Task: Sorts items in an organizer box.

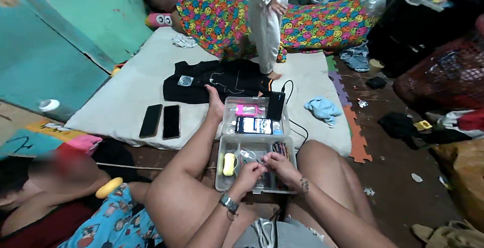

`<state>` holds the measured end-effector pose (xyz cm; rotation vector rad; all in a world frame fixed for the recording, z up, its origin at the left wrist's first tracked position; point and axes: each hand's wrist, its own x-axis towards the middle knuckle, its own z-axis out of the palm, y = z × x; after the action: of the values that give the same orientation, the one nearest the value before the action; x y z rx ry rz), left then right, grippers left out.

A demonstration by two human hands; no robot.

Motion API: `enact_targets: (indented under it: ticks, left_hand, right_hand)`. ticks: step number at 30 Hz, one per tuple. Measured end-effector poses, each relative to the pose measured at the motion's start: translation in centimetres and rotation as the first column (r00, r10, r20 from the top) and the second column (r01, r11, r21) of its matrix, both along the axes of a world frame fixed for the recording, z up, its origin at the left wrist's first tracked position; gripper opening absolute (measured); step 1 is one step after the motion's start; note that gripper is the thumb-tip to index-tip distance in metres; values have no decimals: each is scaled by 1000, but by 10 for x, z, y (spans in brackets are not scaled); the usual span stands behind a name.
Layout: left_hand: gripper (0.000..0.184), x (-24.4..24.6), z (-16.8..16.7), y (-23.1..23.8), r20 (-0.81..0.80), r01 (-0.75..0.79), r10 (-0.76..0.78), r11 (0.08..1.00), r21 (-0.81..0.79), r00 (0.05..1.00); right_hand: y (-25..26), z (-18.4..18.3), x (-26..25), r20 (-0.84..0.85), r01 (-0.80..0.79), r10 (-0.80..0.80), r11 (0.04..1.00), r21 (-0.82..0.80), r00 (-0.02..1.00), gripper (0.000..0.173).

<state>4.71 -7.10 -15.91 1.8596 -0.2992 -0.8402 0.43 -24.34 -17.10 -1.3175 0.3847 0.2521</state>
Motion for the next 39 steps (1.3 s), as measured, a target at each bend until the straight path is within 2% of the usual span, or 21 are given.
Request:
enact_targets:
  ticks: [2,5,7,9,15,17,21,24,28,34,36,39]
  left_hand:
    - [18,1,3,2,-139,-39,31,998,-55,990]
    - [16,2,4,2,-216,-46,33,997,-58,976]
    - [15,1,6,1,-206,-69,54,996,-63,977]
    - [14,0,6,0,-165,-94,81,993,-72,983]
    - [19,-5,4,-4,138,-10,5,999,35,990]
    - [17,-5,3,-5,116,-40,37,999,19,993]
    - [15,-1,4,0,-88,-110,105,992,-59,991]
    - [15,0,4,2,-174,-101,88,993,-63,981]
    - [13,-1,5,-1,-80,-92,87,994,-63,993]
    - [14,-5,1,-5,151,-26,18,998,53,988]
    - [15,-5,2,-6,114,-31,25,998,50,993]
    - [16,-2,3,-4,-29,-62,62,998,-9,998]
  right_hand:
    - [-3,3,-1,24,-100,100,995,11,995,21]
    - [-2,5,-2,41,-79,78,996,28,996,12]
    - [-1,6,-1,40,-8,5,998,58,999,7]
    - [1,6,0,36,53,-56,995,80,998,11]
    - [8,2,0,-51,179,-176,982,60,983,20]
    - [6,2,0,-35,131,-131,991,4,991,18]
    - [-5,7,0,47,-95,97,995,-26,994,25]
    - [-3,5,0,47,-88,88,996,-11,995,21]
    - [-1,7,1,12,25,-26,999,43,1000,12]
    - [4,2,2,-81,132,-129,991,36,988,21]
    - [1,2,3,-63,83,-84,996,-23,995,22]
    - [-6,4,3,15,-61,62,997,-43,998,25]
